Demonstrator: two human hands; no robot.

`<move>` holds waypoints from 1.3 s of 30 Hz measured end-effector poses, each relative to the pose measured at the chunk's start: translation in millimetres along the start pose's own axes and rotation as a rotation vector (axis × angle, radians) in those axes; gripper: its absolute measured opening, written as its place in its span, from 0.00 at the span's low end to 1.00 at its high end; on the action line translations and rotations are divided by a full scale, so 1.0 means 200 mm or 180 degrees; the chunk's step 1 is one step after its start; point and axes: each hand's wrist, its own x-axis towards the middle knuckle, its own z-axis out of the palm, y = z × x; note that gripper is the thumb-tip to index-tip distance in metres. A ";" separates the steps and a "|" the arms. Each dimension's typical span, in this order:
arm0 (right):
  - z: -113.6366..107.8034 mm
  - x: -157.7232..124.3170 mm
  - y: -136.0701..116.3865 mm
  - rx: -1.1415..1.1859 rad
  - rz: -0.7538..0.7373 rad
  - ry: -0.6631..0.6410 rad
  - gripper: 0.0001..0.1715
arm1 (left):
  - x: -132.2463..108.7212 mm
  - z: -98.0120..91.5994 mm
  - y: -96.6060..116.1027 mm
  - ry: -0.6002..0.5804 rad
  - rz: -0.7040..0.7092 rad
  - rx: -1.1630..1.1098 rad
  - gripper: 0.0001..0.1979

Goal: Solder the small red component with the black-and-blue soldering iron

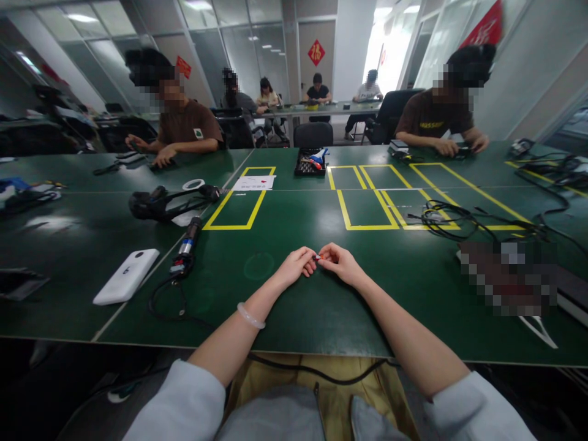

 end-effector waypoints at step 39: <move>-0.01 0.00 -0.02 -0.0698 -0.0075 0.0125 0.11 | -0.02 -0.01 -0.02 -0.0034 0.0274 -0.0022 0.17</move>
